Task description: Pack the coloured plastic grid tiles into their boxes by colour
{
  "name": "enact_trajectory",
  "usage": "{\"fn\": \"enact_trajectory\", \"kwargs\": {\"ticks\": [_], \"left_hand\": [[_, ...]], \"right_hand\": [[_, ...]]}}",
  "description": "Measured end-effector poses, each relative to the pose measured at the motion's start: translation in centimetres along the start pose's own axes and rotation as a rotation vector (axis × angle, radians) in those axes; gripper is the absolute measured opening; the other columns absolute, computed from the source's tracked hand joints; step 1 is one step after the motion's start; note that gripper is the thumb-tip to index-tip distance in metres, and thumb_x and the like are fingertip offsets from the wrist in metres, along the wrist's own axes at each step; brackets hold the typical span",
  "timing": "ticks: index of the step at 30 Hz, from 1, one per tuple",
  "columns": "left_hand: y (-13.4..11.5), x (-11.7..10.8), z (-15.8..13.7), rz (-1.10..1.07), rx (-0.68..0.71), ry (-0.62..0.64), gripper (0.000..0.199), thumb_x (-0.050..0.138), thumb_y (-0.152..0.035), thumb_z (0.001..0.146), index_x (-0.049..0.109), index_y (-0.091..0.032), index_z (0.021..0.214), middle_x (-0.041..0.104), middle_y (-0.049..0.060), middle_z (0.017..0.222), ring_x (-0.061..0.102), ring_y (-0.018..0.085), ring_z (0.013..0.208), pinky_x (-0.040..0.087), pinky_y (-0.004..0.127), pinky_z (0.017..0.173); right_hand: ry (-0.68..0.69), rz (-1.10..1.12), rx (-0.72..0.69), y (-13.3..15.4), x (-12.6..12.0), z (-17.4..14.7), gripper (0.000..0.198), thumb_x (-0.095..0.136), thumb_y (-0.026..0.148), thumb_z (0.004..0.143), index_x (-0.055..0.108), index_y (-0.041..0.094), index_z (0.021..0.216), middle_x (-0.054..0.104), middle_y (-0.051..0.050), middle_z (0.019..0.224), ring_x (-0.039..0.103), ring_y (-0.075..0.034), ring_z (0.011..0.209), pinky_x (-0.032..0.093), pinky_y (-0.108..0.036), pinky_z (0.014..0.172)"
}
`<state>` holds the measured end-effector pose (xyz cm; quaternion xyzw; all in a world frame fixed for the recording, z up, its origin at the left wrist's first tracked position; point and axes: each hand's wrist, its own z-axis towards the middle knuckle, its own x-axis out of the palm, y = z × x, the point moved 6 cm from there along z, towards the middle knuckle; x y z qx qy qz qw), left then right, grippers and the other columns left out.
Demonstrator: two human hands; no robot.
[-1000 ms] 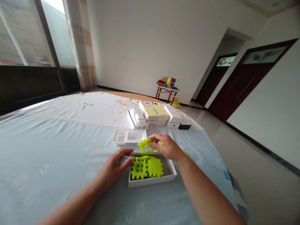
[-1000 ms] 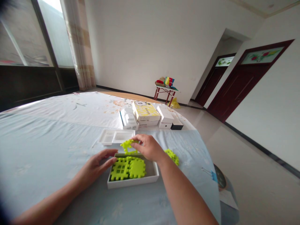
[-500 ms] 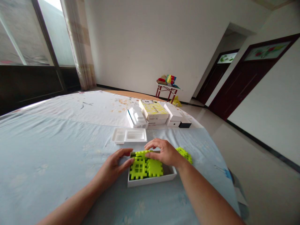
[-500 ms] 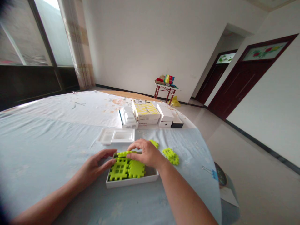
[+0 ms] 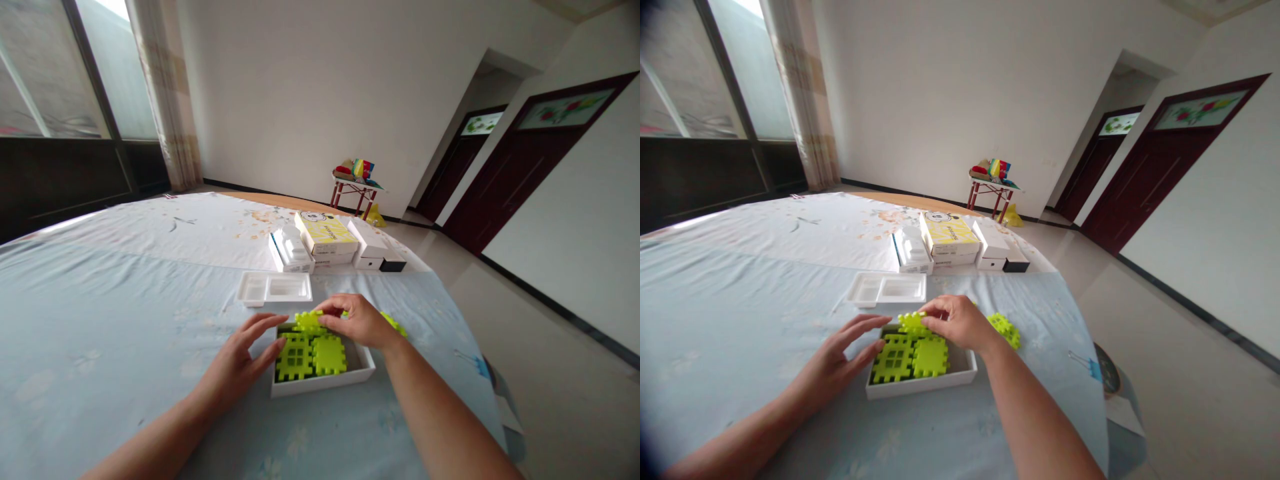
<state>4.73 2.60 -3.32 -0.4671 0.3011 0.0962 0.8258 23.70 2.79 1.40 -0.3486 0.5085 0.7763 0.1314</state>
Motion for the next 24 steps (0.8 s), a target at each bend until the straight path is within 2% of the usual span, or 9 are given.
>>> {"fn": "enact_trajectory", "kwargs": {"ticks": [4, 6, 10, 13, 18, 21, 24], "left_hand": [[-0.2, -0.1, -0.1, 0.025, 0.023, -0.006, 0.037, 0.048, -0.035, 0.085, 0.05, -0.03, 0.121, 0.056, 0.004, 0.117, 0.058, 0.02, 0.102, 0.05, 0.032, 0.085], [-0.6, -0.2, -0.1, 0.054, 0.077, -0.024, 0.038, 0.049, -0.032, 0.085, 0.049, -0.031, 0.123, 0.055, 0.004, 0.118, 0.055, 0.02, 0.107, 0.049, 0.032, 0.088], [-1.1, 0.0, -0.4, 0.094, 0.163, -0.001, 0.04, 0.05, -0.029, 0.085, 0.047, -0.032, 0.125, 0.054, 0.005, 0.12, 0.051, 0.02, 0.112, 0.046, 0.033, 0.092], [-0.8, 0.2, -0.4, 0.103, 0.143, 0.008, 0.039, 0.05, -0.031, 0.085, 0.048, -0.031, 0.124, 0.054, 0.005, 0.119, 0.053, 0.021, 0.109, 0.046, 0.033, 0.091], [-0.1, 0.1, 0.0, 0.085, 0.09, -0.028, 0.028, 0.05, -0.036, 0.085, 0.058, -0.027, 0.11, 0.061, 0.005, 0.106, 0.06, 0.019, 0.096, 0.05, 0.033, 0.084], [0.0, -0.2, 0.1, 0.081, 0.056, -0.092, 0.029, 0.05, -0.038, 0.084, 0.057, -0.027, 0.11, 0.06, 0.005, 0.108, 0.059, 0.02, 0.097, 0.05, 0.034, 0.083], [-0.1, -0.4, 0.1, 0.083, 0.047, -0.12, 0.032, 0.05, -0.037, 0.085, 0.055, -0.028, 0.114, 0.057, 0.005, 0.114, 0.057, 0.021, 0.102, 0.051, 0.034, 0.083]], "right_hand": [[0.034, 0.03, -0.013, 0.0, 1.0, 0.0, 0.017, 0.057, 0.021, 0.079, 0.066, 0.018, 0.093, 0.067, -0.002, 0.082, 0.06, -0.011, 0.071, 0.045, -0.022, 0.066], [0.035, -0.038, -0.057, 0.4, 1.2, 0.1, 0.017, 0.056, 0.019, 0.079, 0.067, 0.018, 0.092, 0.067, -0.002, 0.081, 0.059, -0.011, 0.071, 0.045, -0.021, 0.067], [0.016, -0.194, -0.142, 1.3, 0.8, 0.0, 0.019, 0.059, 0.019, 0.078, 0.067, 0.019, 0.095, 0.067, -0.004, 0.088, 0.059, -0.014, 0.084, 0.043, -0.025, 0.078], [0.0, -0.213, -0.137, 1.6, 0.2, -0.2, 0.024, 0.061, 0.022, 0.077, 0.065, 0.019, 0.1, 0.066, -0.004, 0.09, 0.059, -0.014, 0.081, 0.044, -0.025, 0.076], [-0.023, -0.205, -0.173, 2.1, 0.4, -0.1, 0.016, 0.056, 0.022, 0.082, 0.067, 0.019, 0.092, 0.067, -0.003, 0.083, 0.059, -0.013, 0.077, 0.044, -0.024, 0.074], [-0.084, -0.245, -0.193, 2.0, 0.2, 0.1, 0.016, 0.056, 0.023, 0.083, 0.068, 0.019, 0.093, 0.068, -0.004, 0.085, 0.059, -0.014, 0.081, 0.043, -0.026, 0.078], [-0.024, -0.296, -0.204, 1.6, 0.9, 0.2, 0.018, 0.055, 0.024, 0.084, 0.069, 0.019, 0.094, 0.069, -0.005, 0.086, 0.059, -0.014, 0.083, 0.043, -0.025, 0.078]]}}
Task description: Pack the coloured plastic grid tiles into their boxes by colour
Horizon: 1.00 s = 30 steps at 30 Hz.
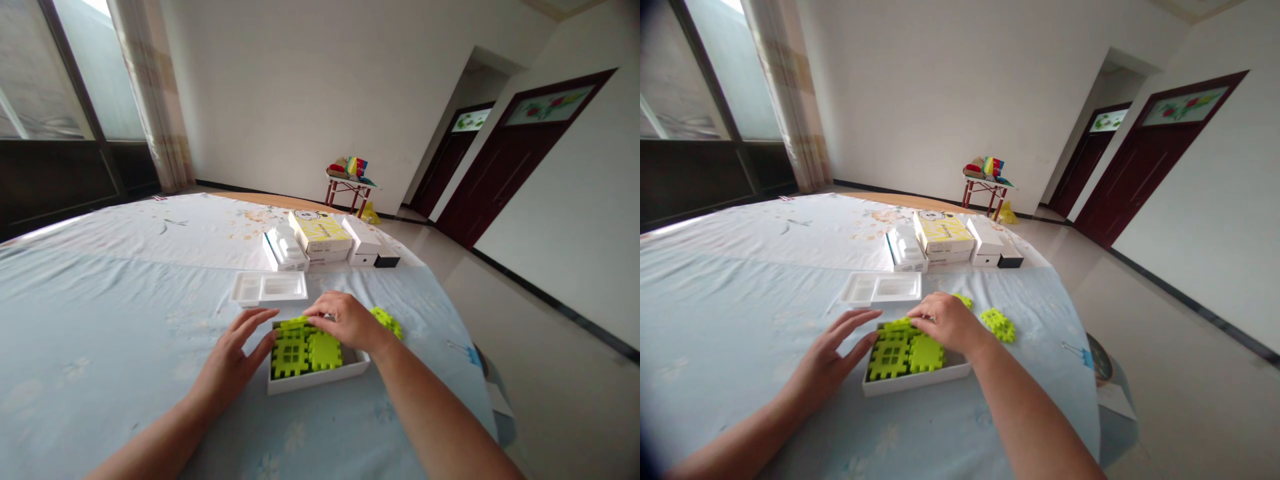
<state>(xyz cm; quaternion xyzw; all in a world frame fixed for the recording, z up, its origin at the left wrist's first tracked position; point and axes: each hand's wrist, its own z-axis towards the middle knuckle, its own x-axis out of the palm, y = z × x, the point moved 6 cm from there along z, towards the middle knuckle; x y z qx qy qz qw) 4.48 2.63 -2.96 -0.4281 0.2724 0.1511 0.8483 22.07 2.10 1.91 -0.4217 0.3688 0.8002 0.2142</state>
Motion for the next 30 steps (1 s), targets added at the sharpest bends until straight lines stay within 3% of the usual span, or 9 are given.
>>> {"fn": "enact_trajectory", "kwargs": {"ticks": [4, 6, 9, 12, 14, 19, 24, 30], "left_hand": [[-0.7, 0.5, -0.1, 0.025, 0.1, 0.072, 0.03, 0.049, -0.034, 0.085, 0.057, -0.028, 0.113, 0.059, 0.005, 0.112, 0.056, 0.02, 0.103, 0.048, 0.032, 0.087], [-0.8, 0.8, -0.1, 0.035, 0.132, 0.118, 0.03, 0.049, -0.033, 0.085, 0.058, -0.029, 0.114, 0.06, 0.005, 0.111, 0.056, 0.02, 0.103, 0.048, 0.032, 0.088], [-0.8, 1.1, 0.0, 0.047, 0.143, 0.163, 0.031, 0.048, -0.033, 0.086, 0.057, -0.029, 0.115, 0.06, 0.005, 0.112, 0.055, 0.02, 0.105, 0.046, 0.034, 0.09], [-0.8, 1.2, 0.1, 0.04, 0.153, 0.164, 0.031, 0.048, -0.033, 0.086, 0.056, -0.029, 0.115, 0.059, 0.006, 0.113, 0.054, 0.021, 0.106, 0.045, 0.036, 0.092], [-0.7, 1.2, 0.1, 0.026, 0.15, 0.166, 0.03, 0.047, -0.034, 0.086, 0.056, -0.029, 0.115, 0.058, 0.006, 0.114, 0.053, 0.021, 0.107, 0.045, 0.036, 0.092], [0.6, 0.8, 0.2, -0.029, 0.027, 0.116, 0.032, 0.043, -0.039, 0.087, 0.055, -0.027, 0.115, 0.056, 0.005, 0.117, 0.052, 0.021, 0.111, 0.043, 0.036, 0.094], [1.6, 0.4, 0.4, -0.076, -0.028, 0.07, 0.033, 0.041, -0.042, 0.087, 0.057, -0.026, 0.111, 0.058, 0.004, 0.115, 0.052, 0.021, 0.11, 0.04, 0.036, 0.096], [1.4, 0.4, 0.6, -0.105, -0.04, 0.072, 0.034, 0.041, -0.044, 0.087, 0.06, -0.025, 0.107, 0.061, 0.004, 0.112, 0.055, 0.022, 0.108, 0.043, 0.035, 0.093]], "right_hand": [[0.138, -0.052, -0.004, -0.1, 1.3, -0.1, 0.021, 0.052, 0.025, 0.086, 0.069, 0.02, 0.097, 0.069, -0.006, 0.086, 0.06, -0.015, 0.083, 0.043, -0.026, 0.078], [0.13, -0.007, 0.0, 0.0, 0.9, -0.1, 0.024, 0.052, 0.026, 0.086, 0.068, 0.019, 0.102, 0.069, -0.007, 0.09, 0.061, -0.015, 0.085, 0.044, -0.026, 0.079], [-0.035, 0.073, 0.08, -0.8, -1.6, -0.3, 0.027, 0.051, 0.03, 0.085, 0.066, 0.018, 0.104, 0.068, -0.007, 0.096, 0.061, -0.015, 0.088, 0.045, -0.025, 0.079], [-0.249, 0.074, 0.256, -3.4, -4.5, -1.4, 0.026, 0.049, 0.032, 0.085, 0.066, 0.02, 0.102, 0.069, -0.005, 0.095, 0.063, -0.015, 0.084, 0.047, -0.026, 0.076], [-0.296, 0.039, 0.366, -5.6, -5.3, -2.5, 0.025, 0.05, 0.03, 0.084, 0.065, 0.02, 0.102, 0.069, -0.005, 0.093, 0.063, -0.016, 0.082, 0.048, -0.028, 0.075], [-0.135, -0.136, 0.468, -9.7, -3.3, -4.4, 0.028, 0.054, 0.021, 0.079, 0.065, 0.018, 0.104, 0.066, -0.007, 0.103, 0.059, -0.019, 0.096, 0.042, -0.032, 0.088], [0.055, -0.213, 0.547, -11.7, -0.7, -4.9, 0.046, 0.064, 0.028, 0.072, 0.058, 0.021, 0.117, 0.058, -0.009, 0.119, 0.049, -0.024, 0.112, 0.036, -0.036, 0.093], [0.066, -0.29, 0.566, -12.1, -0.4, -4.7, 0.045, 0.065, 0.036, 0.073, 0.059, 0.023, 0.115, 0.061, -0.008, 0.112, 0.05, -0.025, 0.106, 0.033, -0.037, 0.089]]}}
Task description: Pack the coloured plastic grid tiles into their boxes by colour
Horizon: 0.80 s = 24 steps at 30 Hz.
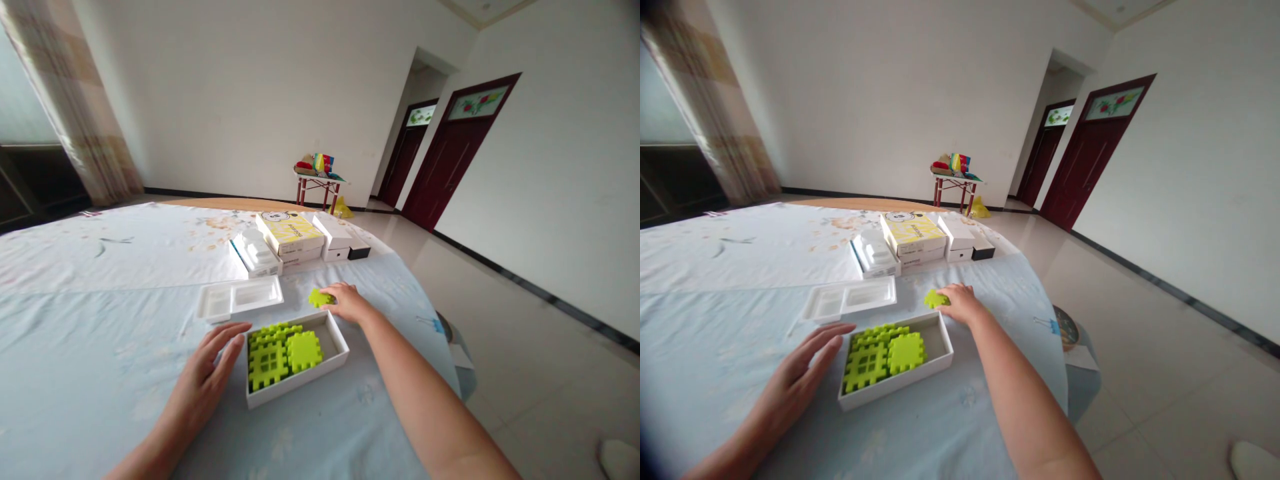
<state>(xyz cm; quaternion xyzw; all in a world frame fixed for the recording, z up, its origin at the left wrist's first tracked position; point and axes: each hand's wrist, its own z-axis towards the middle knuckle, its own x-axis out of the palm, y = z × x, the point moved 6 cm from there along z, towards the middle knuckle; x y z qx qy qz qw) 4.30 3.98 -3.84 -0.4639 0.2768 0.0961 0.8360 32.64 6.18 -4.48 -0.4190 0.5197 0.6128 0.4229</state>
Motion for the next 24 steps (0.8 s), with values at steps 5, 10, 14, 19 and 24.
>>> {"fn": "enact_trajectory", "kwargs": {"ticks": [5, 10, 14, 19, 24], "left_hand": [[-0.1, -0.2, -0.1, 0.0, 0.006, -0.023, 0.034, 0.041, -0.044, 0.086, 0.063, -0.024, 0.103, 0.063, 0.005, 0.109, 0.057, 0.022, 0.105, 0.045, 0.034, 0.092], [0.1, -0.2, -0.1, 0.014, 0.023, -0.02, 0.033, 0.042, -0.044, 0.086, 0.064, -0.024, 0.101, 0.064, 0.004, 0.109, 0.06, 0.021, 0.101, 0.047, 0.031, 0.089], [0.0, -0.2, 0.0, 0.031, 0.026, -0.029, 0.034, 0.042, -0.046, 0.085, 0.065, -0.025, 0.098, 0.065, 0.003, 0.107, 0.06, 0.021, 0.1, 0.048, 0.03, 0.088], [-0.1, -0.1, -0.1, 0.042, 0.027, -0.017, 0.033, 0.042, -0.045, 0.086, 0.065, -0.025, 0.098, 0.065, 0.003, 0.106, 0.06, 0.02, 0.101, 0.047, 0.03, 0.09], [0.0, -0.4, -0.3, 0.063, 0.045, -0.036, 0.033, 0.042, -0.046, 0.085, 0.065, -0.025, 0.098, 0.065, 0.003, 0.107, 0.06, 0.02, 0.1, 0.048, 0.03, 0.089]], "right_hand": [[-0.08, -0.094, -0.046, 0.5, -0.6, -0.1, 0.032, 0.052, 0.04, 0.083, 0.062, 0.021, 0.107, 0.067, -0.007, 0.097, 0.054, -0.022, 0.096, 0.032, -0.036, 0.086], [-0.216, -0.214, 0.01, 0.0, -1.8, 0.1, 0.032, 0.036, 0.03, 0.091, 0.064, 0.016, 0.09, 0.065, -0.009, 0.088, 0.054, -0.019, 0.091, 0.035, -0.03, 0.082], [-0.278, -0.193, 0.036, -0.6, -1.9, 0.4, 0.032, 0.036, 0.027, 0.091, 0.056, 0.015, 0.113, 0.063, -0.011, 0.102, 0.053, -0.02, 0.097, 0.039, -0.029, 0.084], [-0.257, -0.156, 0.094, -1.3, -1.8, 0.6, 0.037, 0.036, 0.017, 0.089, 0.049, 0.017, 0.123, 0.065, -0.011, 0.105, 0.058, -0.02, 0.095, 0.042, -0.029, 0.079], [-0.428, 0.049, 0.088, -1.8, -6.3, -1.2, 0.034, 0.038, 0.023, 0.088, 0.053, 0.018, 0.118, 0.067, -0.01, 0.099, 0.061, -0.019, 0.086, 0.044, -0.029, 0.076]]}}
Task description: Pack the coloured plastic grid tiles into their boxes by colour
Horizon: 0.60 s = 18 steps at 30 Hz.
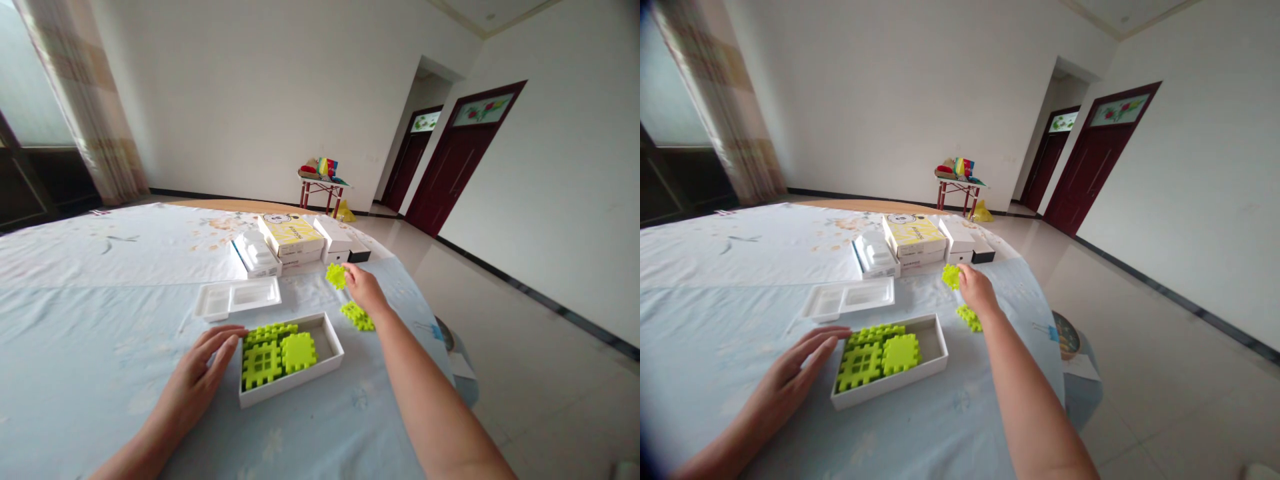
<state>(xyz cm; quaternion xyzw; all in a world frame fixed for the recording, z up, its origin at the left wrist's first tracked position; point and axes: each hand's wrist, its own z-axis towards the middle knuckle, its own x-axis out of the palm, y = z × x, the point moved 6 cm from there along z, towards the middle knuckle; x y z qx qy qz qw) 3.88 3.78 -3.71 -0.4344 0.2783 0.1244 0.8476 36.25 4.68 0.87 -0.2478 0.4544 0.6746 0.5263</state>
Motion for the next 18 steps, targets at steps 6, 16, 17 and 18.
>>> {"fn": "enact_trajectory", "kwargs": {"ticks": [6, 16, 17, 18], "left_hand": [[0.0, 0.2, 0.1, -0.007, 0.002, 0.006, 0.031, 0.042, -0.044, 0.086, 0.065, -0.026, 0.097, 0.065, 0.002, 0.105, 0.06, 0.02, 0.1, 0.047, 0.029, 0.089], [-0.2, 0.2, 0.1, -0.016, -0.03, 0.034, 0.032, 0.041, -0.044, 0.087, 0.064, -0.025, 0.097, 0.064, 0.003, 0.105, 0.059, 0.019, 0.099, 0.046, 0.03, 0.089], [-0.1, 0.3, 0.1, -0.014, -0.035, 0.038, 0.032, 0.041, -0.044, 0.087, 0.064, -0.025, 0.097, 0.063, 0.004, 0.106, 0.059, 0.019, 0.1, 0.046, 0.03, 0.089], [-0.1, 0.4, 0.1, -0.012, -0.04, 0.043, 0.031, 0.041, -0.044, 0.087, 0.064, -0.025, 0.098, 0.062, 0.004, 0.108, 0.059, 0.019, 0.1, 0.046, 0.03, 0.09]], "right_hand": [[0.107, 0.287, -0.214, 4.9, -3.8, -2.6, 0.029, 0.041, 0.029, 0.089, 0.053, 0.02, 0.114, 0.066, -0.004, 0.093, 0.061, -0.014, 0.08, 0.045, -0.024, 0.071], [0.267, 0.083, -0.429, 8.8, -1.6, -5.3, 0.024, 0.042, 0.021, 0.089, 0.057, 0.018, 0.107, 0.065, -0.007, 0.1, 0.058, -0.018, 0.095, 0.043, -0.03, 0.085], [0.273, 0.076, -0.445, 8.8, -1.2, -5.4, 0.024, 0.043, 0.02, 0.089, 0.057, 0.018, 0.107, 0.065, -0.007, 0.1, 0.058, -0.018, 0.095, 0.042, -0.03, 0.086], [0.281, 0.073, -0.46, 8.8, -0.9, -5.5, 0.024, 0.043, 0.02, 0.088, 0.057, 0.017, 0.108, 0.065, -0.006, 0.1, 0.058, -0.018, 0.095, 0.042, -0.029, 0.086]]}}
